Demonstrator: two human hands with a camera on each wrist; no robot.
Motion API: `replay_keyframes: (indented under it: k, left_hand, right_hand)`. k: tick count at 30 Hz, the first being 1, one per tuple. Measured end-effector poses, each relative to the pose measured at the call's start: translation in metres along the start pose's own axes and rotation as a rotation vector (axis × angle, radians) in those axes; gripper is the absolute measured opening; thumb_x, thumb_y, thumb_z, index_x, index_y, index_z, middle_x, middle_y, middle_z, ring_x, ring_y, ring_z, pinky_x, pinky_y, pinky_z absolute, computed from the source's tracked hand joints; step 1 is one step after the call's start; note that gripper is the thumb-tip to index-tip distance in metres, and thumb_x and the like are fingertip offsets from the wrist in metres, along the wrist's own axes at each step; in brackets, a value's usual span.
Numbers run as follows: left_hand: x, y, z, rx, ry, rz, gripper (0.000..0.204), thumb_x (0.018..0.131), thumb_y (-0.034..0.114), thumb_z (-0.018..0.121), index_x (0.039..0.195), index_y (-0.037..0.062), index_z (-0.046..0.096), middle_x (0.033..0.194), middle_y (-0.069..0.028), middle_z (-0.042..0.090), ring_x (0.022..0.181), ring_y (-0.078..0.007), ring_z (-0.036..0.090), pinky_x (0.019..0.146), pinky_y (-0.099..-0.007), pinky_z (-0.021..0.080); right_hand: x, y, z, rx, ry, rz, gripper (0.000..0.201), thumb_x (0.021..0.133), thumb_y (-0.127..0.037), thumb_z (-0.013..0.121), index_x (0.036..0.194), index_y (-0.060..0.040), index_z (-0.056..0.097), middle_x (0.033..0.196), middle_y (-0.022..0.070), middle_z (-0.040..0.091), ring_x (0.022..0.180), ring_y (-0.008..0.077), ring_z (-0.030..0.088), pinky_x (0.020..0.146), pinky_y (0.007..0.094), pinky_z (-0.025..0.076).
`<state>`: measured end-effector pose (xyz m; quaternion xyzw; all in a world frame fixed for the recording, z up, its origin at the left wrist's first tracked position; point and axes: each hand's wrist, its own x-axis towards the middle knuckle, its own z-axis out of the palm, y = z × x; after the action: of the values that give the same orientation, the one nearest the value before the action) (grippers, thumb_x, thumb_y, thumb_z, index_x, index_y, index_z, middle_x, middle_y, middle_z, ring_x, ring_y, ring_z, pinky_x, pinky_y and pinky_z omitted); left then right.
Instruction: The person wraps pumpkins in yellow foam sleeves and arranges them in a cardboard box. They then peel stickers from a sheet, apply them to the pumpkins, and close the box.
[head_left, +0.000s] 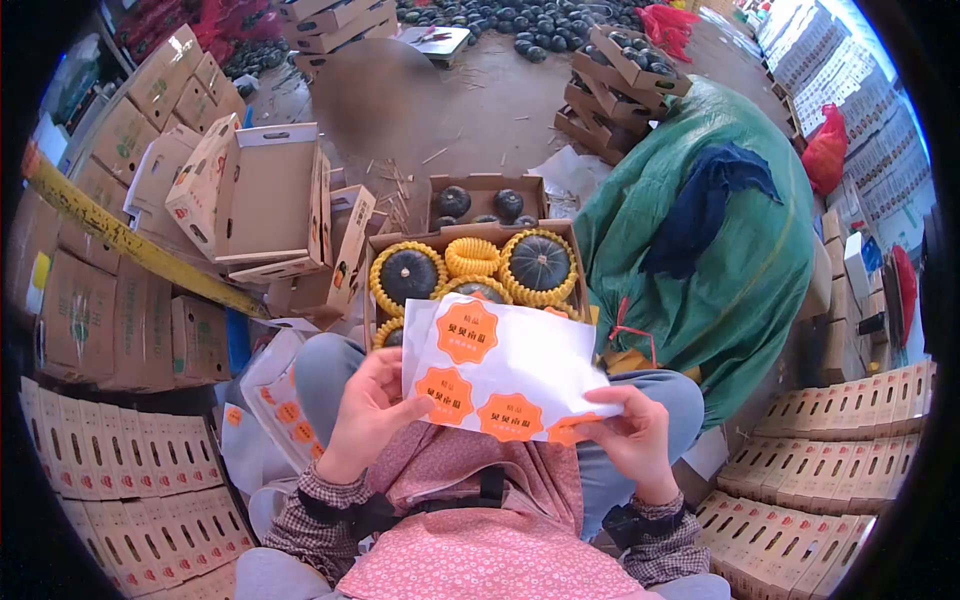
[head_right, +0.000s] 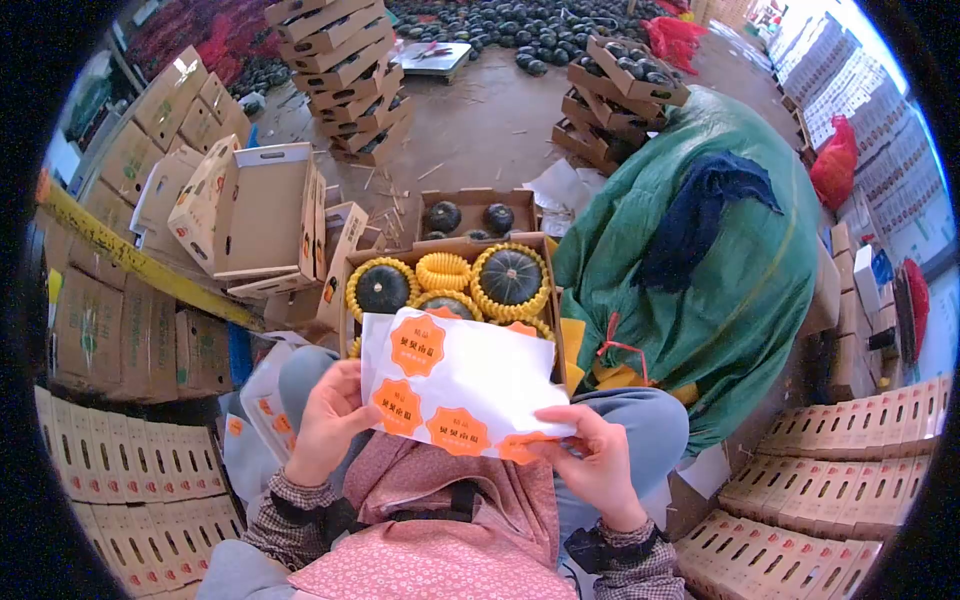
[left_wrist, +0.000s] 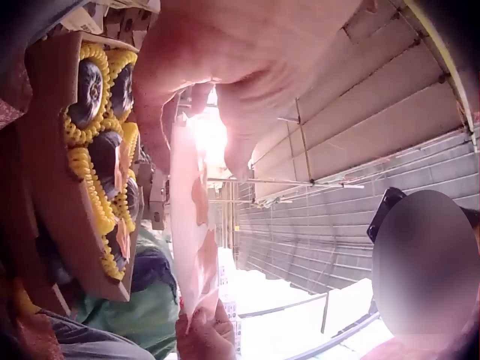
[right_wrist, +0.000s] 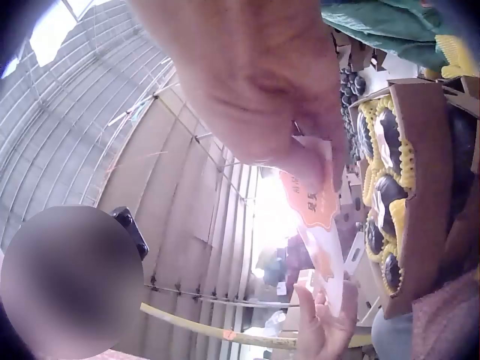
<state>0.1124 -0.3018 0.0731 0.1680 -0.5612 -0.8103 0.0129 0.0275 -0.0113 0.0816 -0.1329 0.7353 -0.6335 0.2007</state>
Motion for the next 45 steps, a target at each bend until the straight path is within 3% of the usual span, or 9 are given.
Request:
replay_keyframes:
  k: [2,5,8,26,29,32,37,43,45]
  left_hand:
    - [-0.004,0.001,-0.003,-0.010,-0.034,-0.162,0.034,0.087,0.001,0.066,0.118,-0.0044,0.053,0.112,-0.0092,0.058,0.102,-0.0154,0.060,0.088,-0.0280,0.051]
    - [-0.006,0.003,0.003,0.199,0.037,0.125,0.018,0.089,0.004,0.064,0.104,-0.0060,0.065,0.117,-0.0089,0.052,0.108,-0.0139,0.054,0.091,-0.0268,0.047]
    - [-0.006,0.009,0.000,0.092,0.086,0.090,0.017,0.091,0.007,0.062,0.098,-0.0071,0.069,0.119,-0.0075,0.048,0.112,-0.0131,0.049,0.093,-0.0258,0.043]
    - [0.003,0.001,-0.003,-0.258,0.105,-0.107,0.021,0.094,0.008,0.056,0.102,-0.0097,0.065,0.113,-0.0028,0.054,0.100,-0.0094,0.056,0.086,-0.0233,0.046]
    - [0.010,-0.004,-0.009,-0.251,0.096,-0.087,0.022,0.095,0.009,0.056,0.102,-0.0083,0.066,0.115,-0.0029,0.054,0.100,-0.0098,0.056,0.086,-0.0234,0.045]
    - [0.018,-0.002,-0.021,0.068,0.087,0.000,0.019,0.094,0.009,0.056,0.099,-0.0057,0.067,0.110,-0.0064,0.060,0.102,-0.0114,0.057,0.087,-0.0256,0.047]
    - [0.018,-0.003,-0.033,0.195,-0.155,0.024,0.022,0.095,0.014,0.058,0.100,-0.0051,0.068,0.114,-0.0045,0.053,0.105,-0.0111,0.051,0.091,-0.0254,0.042]
    - [0.010,-0.015,-0.039,0.141,-0.150,0.014,0.022,0.095,0.013,0.059,0.102,-0.0052,0.067,0.114,-0.0053,0.052,0.104,-0.0118,0.051,0.090,-0.0250,0.042]
    - [0.010,-0.011,-0.042,0.136,-0.140,0.016,0.021,0.096,0.012,0.058,0.104,-0.0055,0.066,0.114,-0.0053,0.052,0.103,-0.0114,0.051,0.089,-0.0246,0.042]
  right_hand:
    - [0.002,-0.004,0.000,-0.079,-0.012,-0.023,0.030,0.076,0.010,0.069,0.104,-0.0004,0.067,0.101,0.0077,0.066,0.090,0.0122,0.065,0.075,0.0259,0.053]
    - [0.014,-0.011,-0.003,-0.411,-0.009,-0.206,0.024,0.073,0.006,0.072,0.095,-0.0019,0.069,0.092,0.0076,0.065,0.078,0.0142,0.062,0.066,0.0284,0.049]
    - [0.031,-0.024,-0.002,-0.538,0.013,-0.591,0.023,0.072,0.002,0.073,0.094,-0.0030,0.070,0.081,0.0070,0.062,0.069,0.0195,0.055,0.060,0.0300,0.045]
    - [0.038,-0.043,-0.013,-0.635,-0.161,-0.693,0.024,0.065,-0.009,0.076,0.087,-0.0165,0.076,0.087,0.0040,0.064,0.078,0.0230,0.057,0.068,0.0335,0.046]
    - [0.044,-0.051,-0.008,-0.536,-0.108,-0.759,0.018,0.065,-0.013,0.075,0.079,-0.0253,0.077,0.104,0.0040,0.062,0.098,0.0272,0.052,0.083,0.0401,0.042]
    - [0.059,-0.027,-0.007,0.736,-0.283,-0.360,0.016,0.076,-0.015,0.076,0.089,-0.0217,0.071,0.099,0.0042,0.062,0.108,0.0225,0.049,0.092,0.0397,0.040]
    - [0.189,-0.007,-0.018,-0.021,-0.050,-0.037,0.042,0.081,-0.001,0.071,0.110,-0.0048,0.041,0.081,0.0060,0.065,0.072,0.0118,0.062,0.062,0.0249,0.048]
    - [0.234,0.031,-0.005,-0.366,-0.030,0.005,0.048,0.073,-0.008,0.080,0.098,-0.0072,0.039,0.071,0.0065,0.062,0.070,0.0110,0.061,0.060,0.0262,0.047]
    - [0.237,0.031,-0.002,-0.810,0.039,-0.072,0.059,0.066,-0.029,0.086,0.095,-0.0046,0.041,0.078,0.0139,0.064,0.073,0.0234,0.065,0.061,0.0355,0.051]
